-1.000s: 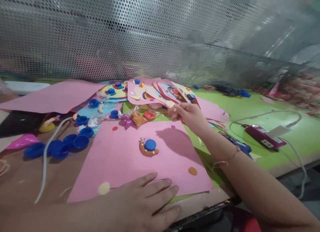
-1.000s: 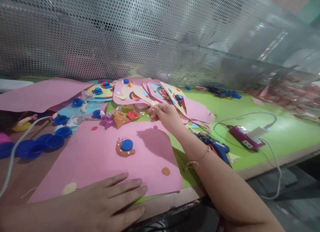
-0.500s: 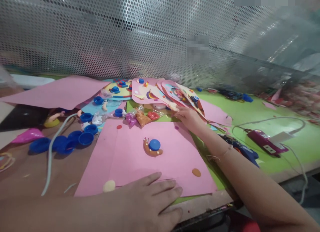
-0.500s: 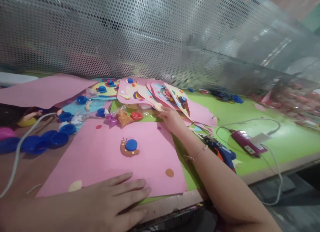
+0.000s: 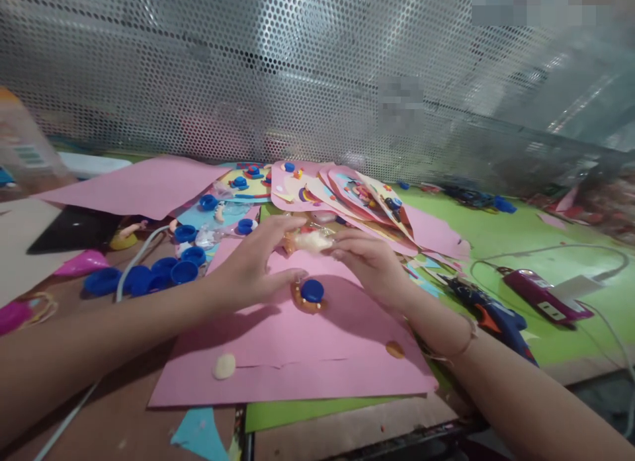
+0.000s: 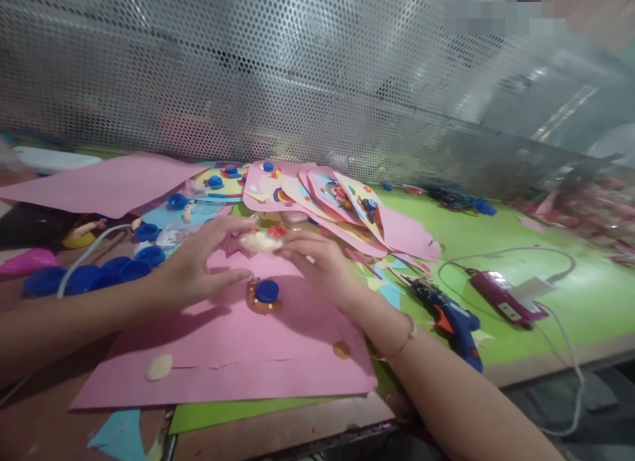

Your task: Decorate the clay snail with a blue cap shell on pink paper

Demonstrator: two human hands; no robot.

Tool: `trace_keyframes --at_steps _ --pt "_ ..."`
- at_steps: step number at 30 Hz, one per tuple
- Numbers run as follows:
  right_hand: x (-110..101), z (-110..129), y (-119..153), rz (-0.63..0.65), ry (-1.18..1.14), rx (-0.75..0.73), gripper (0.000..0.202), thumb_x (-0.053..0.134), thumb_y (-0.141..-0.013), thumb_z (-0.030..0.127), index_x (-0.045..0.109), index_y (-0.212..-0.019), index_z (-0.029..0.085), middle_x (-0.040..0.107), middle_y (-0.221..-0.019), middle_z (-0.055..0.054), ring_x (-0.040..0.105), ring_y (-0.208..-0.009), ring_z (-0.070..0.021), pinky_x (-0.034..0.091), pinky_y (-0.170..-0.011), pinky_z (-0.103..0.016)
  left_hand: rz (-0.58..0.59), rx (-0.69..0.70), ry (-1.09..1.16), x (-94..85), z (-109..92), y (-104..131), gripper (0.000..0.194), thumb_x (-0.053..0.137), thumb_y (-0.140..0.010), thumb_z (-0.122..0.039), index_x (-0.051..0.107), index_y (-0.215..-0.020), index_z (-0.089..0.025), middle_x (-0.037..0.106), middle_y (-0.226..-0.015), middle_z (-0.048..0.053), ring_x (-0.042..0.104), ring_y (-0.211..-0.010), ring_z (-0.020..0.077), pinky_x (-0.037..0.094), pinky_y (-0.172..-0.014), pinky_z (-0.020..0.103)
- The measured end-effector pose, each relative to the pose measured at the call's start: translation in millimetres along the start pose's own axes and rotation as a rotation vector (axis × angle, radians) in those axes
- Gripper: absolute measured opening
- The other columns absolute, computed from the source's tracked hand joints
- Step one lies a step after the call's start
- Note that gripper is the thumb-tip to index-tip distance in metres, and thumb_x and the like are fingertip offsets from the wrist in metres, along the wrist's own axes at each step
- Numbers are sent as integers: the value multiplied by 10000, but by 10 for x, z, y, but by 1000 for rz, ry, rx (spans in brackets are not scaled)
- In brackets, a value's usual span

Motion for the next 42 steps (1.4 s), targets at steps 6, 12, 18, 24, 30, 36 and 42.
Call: trace_keyframes --at_steps 6,12,18,24,30,36,42 --pt "144 57 29 56 -179 26 188 531 -884 229 700 -832 165 684 -910 -92 647 -910 -155 554 -799 -293 41 -319 320 98 119 12 243 588 -744 -333 627 -892 -143 694 -891 55 645 -826 194 537 -697 281" --pt "117 -75 56 1 -328 329 221 522 -875 292 678 -780 169 663 -913 -78 636 -786 -128 557 -613 -240 -123 -614 600 154 280 72 297 720 -603 -302 608 -830 -146 682 -809 21 634 -742 159 535 -727 294" --pt "160 -71 57 90 -339 349 181 536 -847 268 692 -807 185 703 -902 -62 646 -810 -133 554 -668 -270 -164 -651 637 193 348 94 327 743 -580 -303 616 -837 -146 674 -815 25 617 -751 160 520 -710 290" --pt "165 -72 64 74 -350 391 189 537 -836 271 705 -825 187 713 -893 -59 653 -778 -126 561 -655 -269 -122 -609 619 213 353 94 312 726 -598 -321 596 -811 -135 646 -763 16 598 -709 149 491 -659 275" --pt "172 -55 62 81 -382 363 158 563 -821 245 716 -807 207 713 -908 -48 653 -848 -145 556 -733 -309 -71 -548 587 243 358 98 267 708 -631 -322 593 -794 -143 635 -782 13 594 -723 149 472 -648 268" --pt "181 -27 68 -22 -287 281 117 617 -767 171 718 -757 228 640 -791 -23 600 -789 -147 516 -728 -330 -14 -499 601 273 310 87 246 697 -609 -298 530 -712 -150 535 -668 -32 509 -615 104 401 -562 233" --pt "163 64 60 -62 -210 271 102 617 -755 143 692 -732 209 608 -746 -13 559 -683 -128 469 -609 -282 30 -493 657 288 236 69 250 679 -585 -237 491 -732 -163 496 -667 -47 479 -607 91 382 -540 211"
Point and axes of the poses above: each hand's wrist, its own y-axis away from the middle knuckle, its own x-axis out of the palm, z = x × y, the point moved 4 cm from there along -y, towards the middle knuckle
